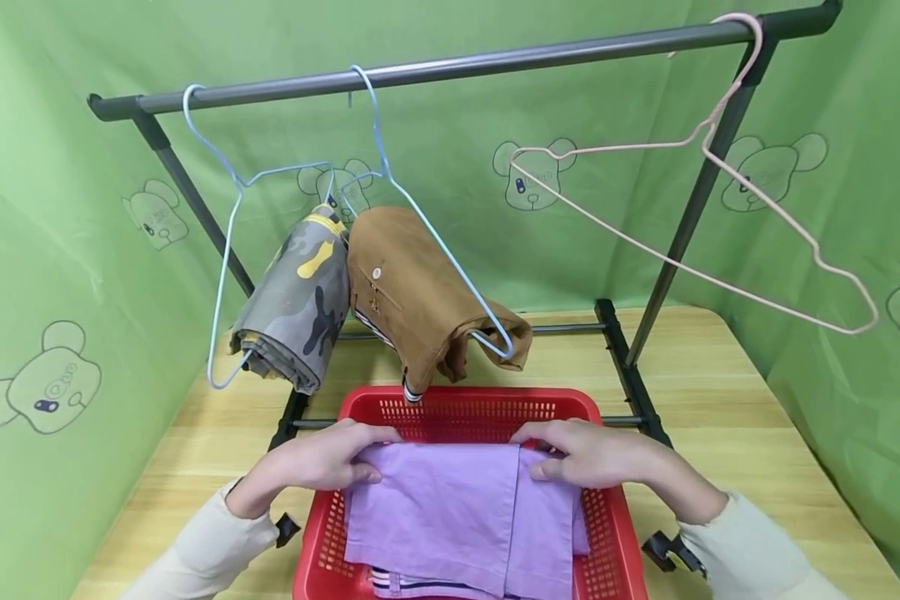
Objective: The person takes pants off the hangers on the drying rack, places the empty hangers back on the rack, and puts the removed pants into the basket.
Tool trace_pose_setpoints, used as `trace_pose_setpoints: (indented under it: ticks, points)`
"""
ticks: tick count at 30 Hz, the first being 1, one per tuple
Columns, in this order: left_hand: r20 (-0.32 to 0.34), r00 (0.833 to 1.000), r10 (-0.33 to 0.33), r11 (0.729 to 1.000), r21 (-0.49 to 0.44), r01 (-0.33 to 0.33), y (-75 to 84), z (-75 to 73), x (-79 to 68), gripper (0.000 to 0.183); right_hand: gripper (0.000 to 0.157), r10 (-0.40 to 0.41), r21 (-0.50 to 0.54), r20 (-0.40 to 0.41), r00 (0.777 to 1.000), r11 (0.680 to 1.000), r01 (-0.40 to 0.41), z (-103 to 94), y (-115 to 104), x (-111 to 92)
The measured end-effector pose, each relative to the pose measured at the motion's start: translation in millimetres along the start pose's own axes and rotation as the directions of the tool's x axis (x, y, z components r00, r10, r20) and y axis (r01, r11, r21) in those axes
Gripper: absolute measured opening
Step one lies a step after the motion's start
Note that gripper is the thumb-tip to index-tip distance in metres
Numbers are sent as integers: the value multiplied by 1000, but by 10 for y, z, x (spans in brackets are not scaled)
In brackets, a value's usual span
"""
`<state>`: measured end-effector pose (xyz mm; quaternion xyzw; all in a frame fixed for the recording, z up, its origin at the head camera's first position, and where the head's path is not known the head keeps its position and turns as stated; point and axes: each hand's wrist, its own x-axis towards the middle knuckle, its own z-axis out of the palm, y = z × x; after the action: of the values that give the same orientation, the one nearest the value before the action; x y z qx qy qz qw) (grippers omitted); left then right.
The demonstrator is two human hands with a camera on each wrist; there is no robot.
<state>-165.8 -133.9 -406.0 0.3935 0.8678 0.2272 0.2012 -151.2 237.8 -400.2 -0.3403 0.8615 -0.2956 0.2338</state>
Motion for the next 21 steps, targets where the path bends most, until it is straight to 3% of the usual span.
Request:
trace_pose_setpoints:
  ticks: [6, 12, 17, 21]
  points:
    - [-30, 999, 11, 999, 33, -10, 3, 25, 9, 36, 34, -18, -7, -36, 999, 1000, 18, -32, -6, -82]
    - [-11, 1000, -2, 995, 102, 3, 19, 27, 21, 44, 33, -101, 23, -105, 989, 994, 104, -127, -50, -160]
    - [60, 998, 20, 992, 123, -27, 44, 9, 3, 49, 28, -146, -12, -256, 955, 989, 148, -272, -164, -249]
    - [90, 995, 34, 992, 119, -45, 75, 8, -23, 46, 24, -138, -7, -349, 927, 989, 144, -370, -284, -280]
